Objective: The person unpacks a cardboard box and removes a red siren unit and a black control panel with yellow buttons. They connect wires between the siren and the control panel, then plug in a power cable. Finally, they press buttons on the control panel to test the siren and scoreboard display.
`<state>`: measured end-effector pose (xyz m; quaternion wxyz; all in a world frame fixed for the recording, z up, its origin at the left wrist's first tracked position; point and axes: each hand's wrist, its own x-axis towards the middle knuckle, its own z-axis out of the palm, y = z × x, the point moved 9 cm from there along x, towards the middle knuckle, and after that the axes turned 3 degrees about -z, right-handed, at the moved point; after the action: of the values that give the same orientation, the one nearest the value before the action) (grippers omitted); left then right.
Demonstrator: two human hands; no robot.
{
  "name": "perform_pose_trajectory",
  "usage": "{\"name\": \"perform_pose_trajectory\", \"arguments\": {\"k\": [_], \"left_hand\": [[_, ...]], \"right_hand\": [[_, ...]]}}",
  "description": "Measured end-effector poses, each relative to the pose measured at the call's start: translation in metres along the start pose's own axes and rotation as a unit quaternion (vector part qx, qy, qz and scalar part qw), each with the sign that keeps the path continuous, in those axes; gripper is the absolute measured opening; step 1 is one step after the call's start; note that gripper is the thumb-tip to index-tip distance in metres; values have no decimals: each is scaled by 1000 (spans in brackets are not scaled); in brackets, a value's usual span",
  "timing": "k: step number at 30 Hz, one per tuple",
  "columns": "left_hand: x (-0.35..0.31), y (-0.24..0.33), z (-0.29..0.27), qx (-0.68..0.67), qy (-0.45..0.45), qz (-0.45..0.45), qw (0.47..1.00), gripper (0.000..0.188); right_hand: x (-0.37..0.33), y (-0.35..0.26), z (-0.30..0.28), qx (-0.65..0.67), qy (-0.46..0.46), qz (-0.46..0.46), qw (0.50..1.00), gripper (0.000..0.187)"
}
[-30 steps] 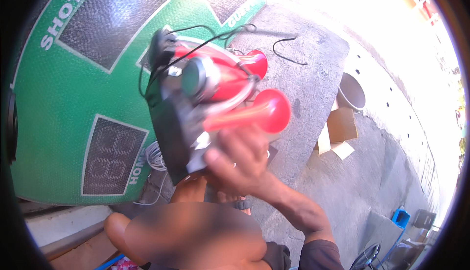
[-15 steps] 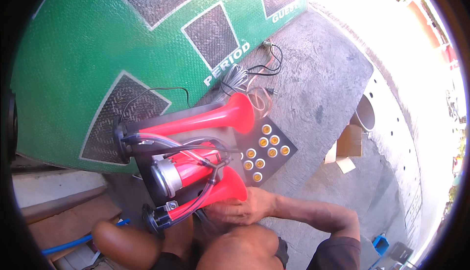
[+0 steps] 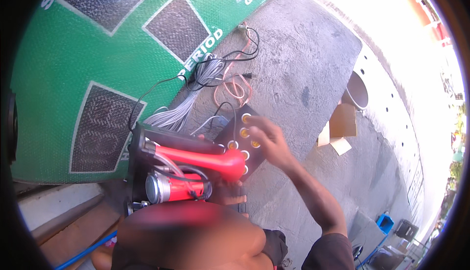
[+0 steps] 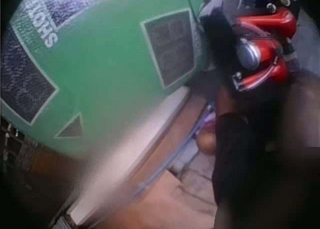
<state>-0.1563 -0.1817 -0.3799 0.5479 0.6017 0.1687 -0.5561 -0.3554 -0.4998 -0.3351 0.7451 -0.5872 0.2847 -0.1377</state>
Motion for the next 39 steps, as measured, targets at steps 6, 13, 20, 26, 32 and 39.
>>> {"name": "perform_pose_trajectory", "arguments": {"k": [6,13,20,26,32,39], "left_hand": [[-1,15,-6,24,-13,-32,999,111],[-2,-2,-36,27,-26,-80,996,110],[-70,12,-51,-136,-112,-170,970,103],[-37,-16,-108,-115,77,-34,990,66],[9,-46,-104,-66,13,-52,996,73],[36,-26,-70,-68,-94,-37,993,81]], "right_hand": [[4,7,153,22,-356,-10,934,104],[3,39,216,170,-306,88,933,90],[-12,92,221,237,-249,175,923,81],[-7,82,228,209,-216,194,934,78],[-6,125,203,45,-163,284,944,40],[0,90,207,24,-134,199,970,37]]}}
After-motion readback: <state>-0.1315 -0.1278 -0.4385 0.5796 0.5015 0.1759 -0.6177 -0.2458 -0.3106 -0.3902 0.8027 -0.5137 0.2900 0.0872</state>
